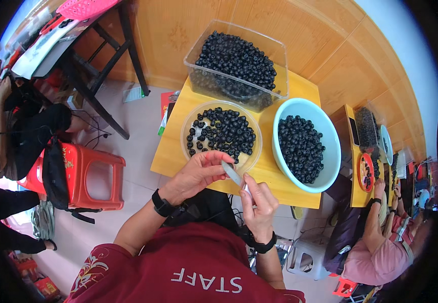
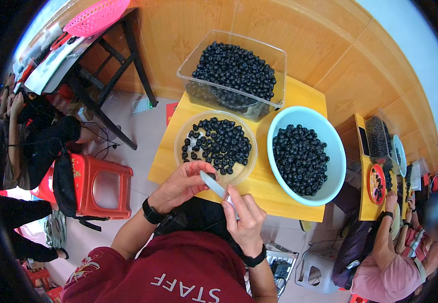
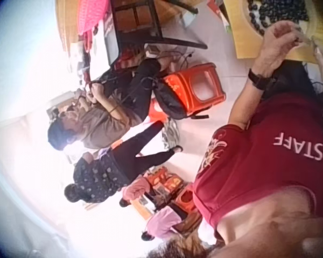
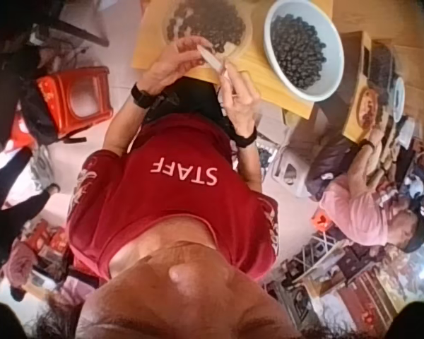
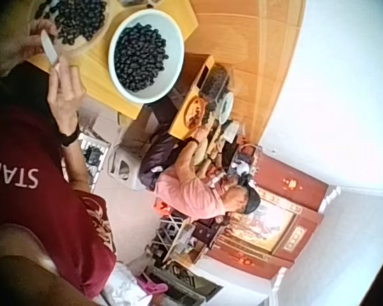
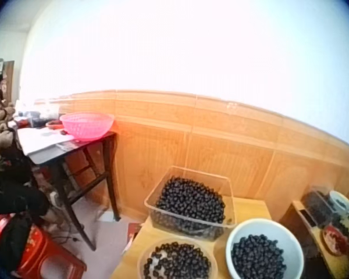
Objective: Sorting and inspecting black grapes or berries in a processing area.
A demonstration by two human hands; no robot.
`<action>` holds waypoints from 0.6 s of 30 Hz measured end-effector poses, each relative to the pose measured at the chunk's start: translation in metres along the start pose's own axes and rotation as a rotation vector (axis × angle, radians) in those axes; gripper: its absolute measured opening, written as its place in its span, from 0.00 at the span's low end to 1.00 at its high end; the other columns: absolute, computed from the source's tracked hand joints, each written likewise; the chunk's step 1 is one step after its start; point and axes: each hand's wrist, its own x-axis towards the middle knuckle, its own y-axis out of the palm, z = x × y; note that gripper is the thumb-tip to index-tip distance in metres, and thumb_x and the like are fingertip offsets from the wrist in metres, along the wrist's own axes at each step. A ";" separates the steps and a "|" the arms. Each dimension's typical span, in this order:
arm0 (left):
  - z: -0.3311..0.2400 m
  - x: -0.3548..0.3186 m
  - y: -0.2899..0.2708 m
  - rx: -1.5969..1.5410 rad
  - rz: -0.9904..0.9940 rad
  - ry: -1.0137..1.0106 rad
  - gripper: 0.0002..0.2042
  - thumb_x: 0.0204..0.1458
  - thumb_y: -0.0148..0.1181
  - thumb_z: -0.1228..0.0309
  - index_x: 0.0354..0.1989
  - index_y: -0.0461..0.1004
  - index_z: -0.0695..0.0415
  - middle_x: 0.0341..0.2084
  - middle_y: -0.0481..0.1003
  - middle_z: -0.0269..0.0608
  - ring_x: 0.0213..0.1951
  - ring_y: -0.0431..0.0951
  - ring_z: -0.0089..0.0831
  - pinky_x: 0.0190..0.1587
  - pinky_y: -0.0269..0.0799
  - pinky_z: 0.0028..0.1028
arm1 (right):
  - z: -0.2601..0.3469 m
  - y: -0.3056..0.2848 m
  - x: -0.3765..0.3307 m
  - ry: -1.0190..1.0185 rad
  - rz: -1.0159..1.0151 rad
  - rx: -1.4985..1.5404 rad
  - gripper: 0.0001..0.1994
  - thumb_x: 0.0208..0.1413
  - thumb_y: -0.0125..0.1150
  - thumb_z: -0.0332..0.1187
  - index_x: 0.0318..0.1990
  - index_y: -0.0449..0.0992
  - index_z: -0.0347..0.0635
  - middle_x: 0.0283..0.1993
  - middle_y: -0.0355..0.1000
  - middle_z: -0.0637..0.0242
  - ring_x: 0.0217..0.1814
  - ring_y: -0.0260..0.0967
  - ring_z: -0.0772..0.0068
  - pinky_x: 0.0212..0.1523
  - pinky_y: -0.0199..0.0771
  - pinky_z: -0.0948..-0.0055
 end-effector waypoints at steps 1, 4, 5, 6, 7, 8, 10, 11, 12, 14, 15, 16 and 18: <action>0.001 0.000 0.001 -0.001 0.004 0.000 0.11 0.52 0.60 0.75 0.44 0.73 0.60 0.37 0.76 0.38 0.40 0.77 0.25 0.45 0.73 0.23 | 0.002 0.000 0.001 -0.033 0.014 -0.021 0.17 0.46 0.65 0.25 0.47 0.77 0.39 0.24 0.66 0.63 0.21 0.67 0.66 0.22 0.67 0.71; 0.003 0.000 0.003 -0.014 -0.004 -0.015 0.12 0.51 0.61 0.73 0.44 0.73 0.60 0.38 0.75 0.38 0.41 0.76 0.25 0.47 0.73 0.24 | 0.002 0.000 0.004 -0.099 0.024 -0.062 0.18 0.45 0.66 0.26 0.47 0.77 0.40 0.24 0.66 0.64 0.21 0.67 0.65 0.22 0.67 0.69; 0.002 -0.001 0.004 -0.018 0.016 -0.021 0.12 0.51 0.61 0.73 0.44 0.73 0.60 0.38 0.75 0.38 0.42 0.76 0.25 0.47 0.73 0.24 | 0.002 0.000 0.005 -0.132 0.021 -0.079 0.19 0.44 0.67 0.27 0.47 0.77 0.40 0.23 0.65 0.65 0.21 0.67 0.65 0.22 0.67 0.69; 0.002 -0.001 0.004 -0.021 0.036 -0.027 0.13 0.51 0.61 0.73 0.44 0.72 0.60 0.39 0.75 0.38 0.42 0.76 0.25 0.47 0.73 0.24 | 0.002 0.000 0.005 -0.133 0.022 -0.080 0.19 0.44 0.67 0.27 0.47 0.77 0.40 0.23 0.65 0.65 0.21 0.67 0.65 0.22 0.67 0.69; 0.003 -0.001 0.004 -0.022 0.036 -0.028 0.13 0.51 0.61 0.73 0.44 0.72 0.60 0.39 0.75 0.38 0.42 0.76 0.25 0.47 0.73 0.24 | 0.001 0.000 0.005 -0.140 0.021 -0.100 0.19 0.44 0.67 0.27 0.47 0.77 0.40 0.23 0.64 0.65 0.21 0.67 0.65 0.22 0.67 0.68; 0.004 0.000 0.004 -0.044 0.051 -0.019 0.11 0.52 0.59 0.75 0.45 0.71 0.61 0.39 0.75 0.38 0.43 0.76 0.25 0.49 0.73 0.26 | 0.000 0.000 0.005 -0.148 0.020 -0.119 0.20 0.44 0.68 0.28 0.48 0.77 0.40 0.22 0.64 0.65 0.21 0.66 0.66 0.22 0.66 0.68; 0.005 0.000 0.004 -0.066 0.065 -0.010 0.10 0.53 0.57 0.78 0.45 0.71 0.61 0.40 0.74 0.37 0.44 0.75 0.24 0.50 0.73 0.28 | 0.000 -0.001 0.005 -0.150 0.023 -0.124 0.20 0.44 0.68 0.28 0.48 0.77 0.41 0.22 0.64 0.65 0.21 0.66 0.66 0.22 0.66 0.68; 0.004 -0.001 0.005 -0.067 0.055 -0.011 0.10 0.53 0.57 0.78 0.44 0.70 0.61 0.39 0.74 0.37 0.43 0.75 0.25 0.50 0.73 0.28 | 0.000 -0.001 0.006 -0.153 0.024 -0.129 0.20 0.44 0.68 0.28 0.48 0.77 0.41 0.22 0.63 0.65 0.20 0.66 0.66 0.22 0.66 0.68; 0.004 -0.001 0.006 -0.069 0.046 -0.012 0.10 0.53 0.57 0.78 0.43 0.70 0.60 0.39 0.74 0.37 0.43 0.76 0.25 0.49 0.73 0.29 | 0.000 -0.001 0.006 -0.152 0.024 -0.129 0.20 0.44 0.68 0.28 0.48 0.77 0.41 0.22 0.63 0.65 0.20 0.66 0.66 0.22 0.66 0.68; 0.004 -0.001 0.005 -0.068 0.040 -0.013 0.10 0.52 0.58 0.78 0.43 0.70 0.60 0.39 0.74 0.36 0.43 0.76 0.25 0.49 0.73 0.28 | 0.000 -0.002 0.006 -0.150 0.027 -0.125 0.20 0.44 0.68 0.28 0.48 0.76 0.41 0.22 0.63 0.65 0.20 0.66 0.66 0.22 0.66 0.68; 0.004 -0.001 0.005 -0.067 0.034 -0.013 0.10 0.52 0.58 0.78 0.42 0.70 0.60 0.39 0.74 0.36 0.43 0.76 0.25 0.49 0.73 0.28 | 0.000 -0.002 0.006 -0.149 0.027 -0.125 0.20 0.44 0.68 0.28 0.48 0.76 0.41 0.22 0.63 0.65 0.20 0.66 0.66 0.22 0.66 0.68; 0.005 -0.001 0.005 -0.067 0.034 -0.014 0.10 0.52 0.58 0.78 0.42 0.70 0.60 0.39 0.74 0.36 0.43 0.76 0.25 0.49 0.73 0.28 | -0.001 -0.001 0.006 -0.153 0.024 -0.124 0.20 0.44 0.68 0.28 0.48 0.76 0.41 0.22 0.63 0.65 0.20 0.66 0.66 0.22 0.66 0.68; 0.005 -0.002 0.003 -0.060 0.030 -0.019 0.10 0.52 0.58 0.77 0.43 0.70 0.60 0.39 0.74 0.36 0.42 0.76 0.24 0.47 0.74 0.26 | -0.002 -0.001 0.005 -0.157 0.022 -0.122 0.20 0.44 0.67 0.28 0.48 0.76 0.41 0.22 0.63 0.65 0.20 0.66 0.66 0.21 0.66 0.68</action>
